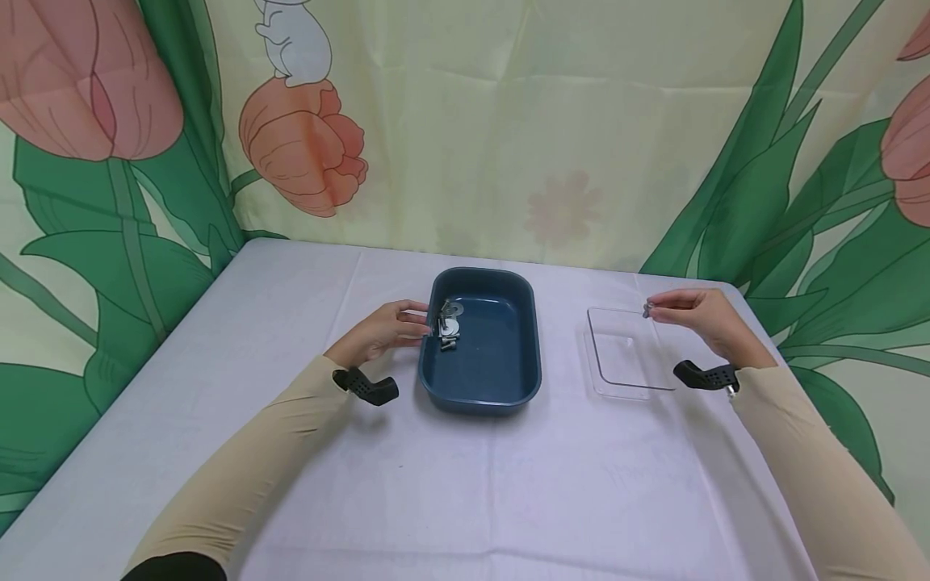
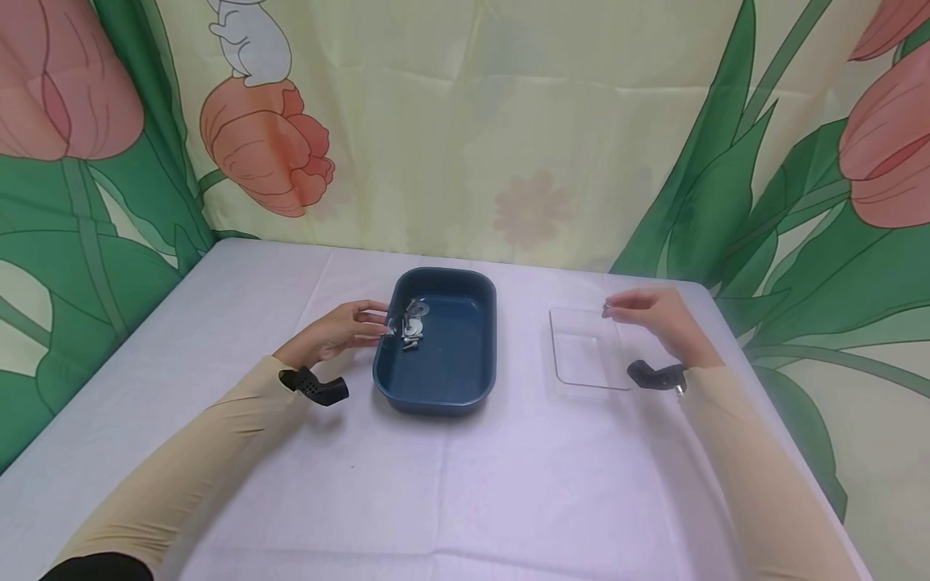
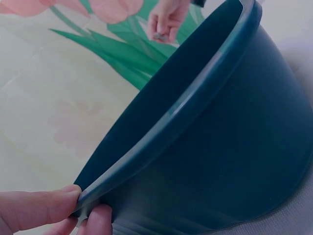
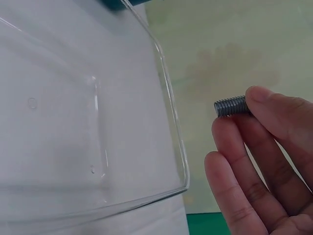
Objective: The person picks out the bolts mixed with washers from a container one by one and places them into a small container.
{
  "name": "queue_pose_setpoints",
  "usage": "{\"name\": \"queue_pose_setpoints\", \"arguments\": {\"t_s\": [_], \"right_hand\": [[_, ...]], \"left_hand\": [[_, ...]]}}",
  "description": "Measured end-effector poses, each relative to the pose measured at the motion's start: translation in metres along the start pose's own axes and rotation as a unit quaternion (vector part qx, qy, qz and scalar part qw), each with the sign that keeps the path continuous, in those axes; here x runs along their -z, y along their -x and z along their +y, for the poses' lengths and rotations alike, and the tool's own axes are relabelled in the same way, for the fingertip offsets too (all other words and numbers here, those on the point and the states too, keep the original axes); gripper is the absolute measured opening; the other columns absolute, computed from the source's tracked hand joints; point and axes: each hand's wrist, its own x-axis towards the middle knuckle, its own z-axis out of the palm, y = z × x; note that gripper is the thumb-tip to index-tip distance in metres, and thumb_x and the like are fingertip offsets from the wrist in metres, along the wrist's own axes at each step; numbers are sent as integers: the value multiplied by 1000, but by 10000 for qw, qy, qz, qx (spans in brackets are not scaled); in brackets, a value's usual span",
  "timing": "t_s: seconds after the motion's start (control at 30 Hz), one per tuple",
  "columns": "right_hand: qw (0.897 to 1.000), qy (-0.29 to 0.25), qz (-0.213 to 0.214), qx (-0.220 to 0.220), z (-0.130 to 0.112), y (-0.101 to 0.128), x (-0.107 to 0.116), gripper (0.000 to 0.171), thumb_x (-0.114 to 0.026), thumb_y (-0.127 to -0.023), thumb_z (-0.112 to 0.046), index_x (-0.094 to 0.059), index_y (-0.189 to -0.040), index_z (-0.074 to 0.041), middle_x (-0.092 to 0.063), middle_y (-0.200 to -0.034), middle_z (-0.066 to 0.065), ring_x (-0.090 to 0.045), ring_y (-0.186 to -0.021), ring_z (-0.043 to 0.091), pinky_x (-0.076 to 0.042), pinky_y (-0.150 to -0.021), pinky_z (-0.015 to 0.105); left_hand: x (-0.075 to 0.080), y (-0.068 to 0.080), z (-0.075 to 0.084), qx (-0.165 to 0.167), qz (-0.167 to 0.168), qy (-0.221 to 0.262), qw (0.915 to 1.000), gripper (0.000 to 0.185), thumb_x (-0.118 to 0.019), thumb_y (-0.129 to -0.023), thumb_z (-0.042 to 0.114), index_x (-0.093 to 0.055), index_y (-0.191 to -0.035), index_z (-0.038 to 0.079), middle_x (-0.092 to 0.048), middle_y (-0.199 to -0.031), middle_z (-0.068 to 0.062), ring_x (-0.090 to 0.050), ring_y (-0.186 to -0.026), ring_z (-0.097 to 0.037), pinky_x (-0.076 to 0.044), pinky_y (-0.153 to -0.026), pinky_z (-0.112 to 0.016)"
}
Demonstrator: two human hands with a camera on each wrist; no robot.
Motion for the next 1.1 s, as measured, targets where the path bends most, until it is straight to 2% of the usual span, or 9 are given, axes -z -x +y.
{"name": "queue_pose_setpoints", "arguments": {"t_s": [0.1,0.37,0.67,0.9,1.1], "right_hand": [[10000,48,-77,-16,2,0,0,31,-67,-87,-23,-67,-113,-6,-68,-89,-24,-63,-85,-4,-46,-75,6],[9986,325,-128,-392,2,-3,-2,40,-70,-83,-33,-66,-114,-7,-67,-86,-25,-63,-85,-5,-46,-80,10],[9988,277,-138,-378,4,-5,-3,40,-71,-82,-32,-67,-113,-7,-67,-85,-25,-63,-84,-6,-45,-76,6],[9982,385,-112,-441,5,-6,-3,50,-70,-82,-36,-62,-119,-3,-67,-86,-26,-63,-86,-6,-48,-80,10],[9997,12,-130,-217,5,-4,-3,48,-67,-86,-29,-58,-122,1,-67,-89,-26,-64,-89,-6,-48,-77,5]], "left_hand": [[0,0,0,-7,10,21,10000,53,-54,-91,-3,-35,-140,1,-46,-136,-23,-59,-101,-15,-47,-101,-42],[-1,0,0,2,32,2,10000,53,-54,-91,-2,-35,-140,1,-46,-136,-23,-59,-101,-15,-47,-101,-41],[-2,-1,2,161,137,-35,9998,52,-54,-91,-2,-37,-140,4,-47,-137,-21,-56,-113,-23,-47,-101,-41],[-2,-1,1,167,150,-23,9997,52,-54,-92,-2,-37,-140,4,-47,-138,-21,-54,-119,-28,-46,-102,-42],[-2,0,1,136,123,-2,9998,52,-54,-92,-2,-37,-140,4,-47,-137,-22,-54,-120,-28,-47,-102,-41]]}}
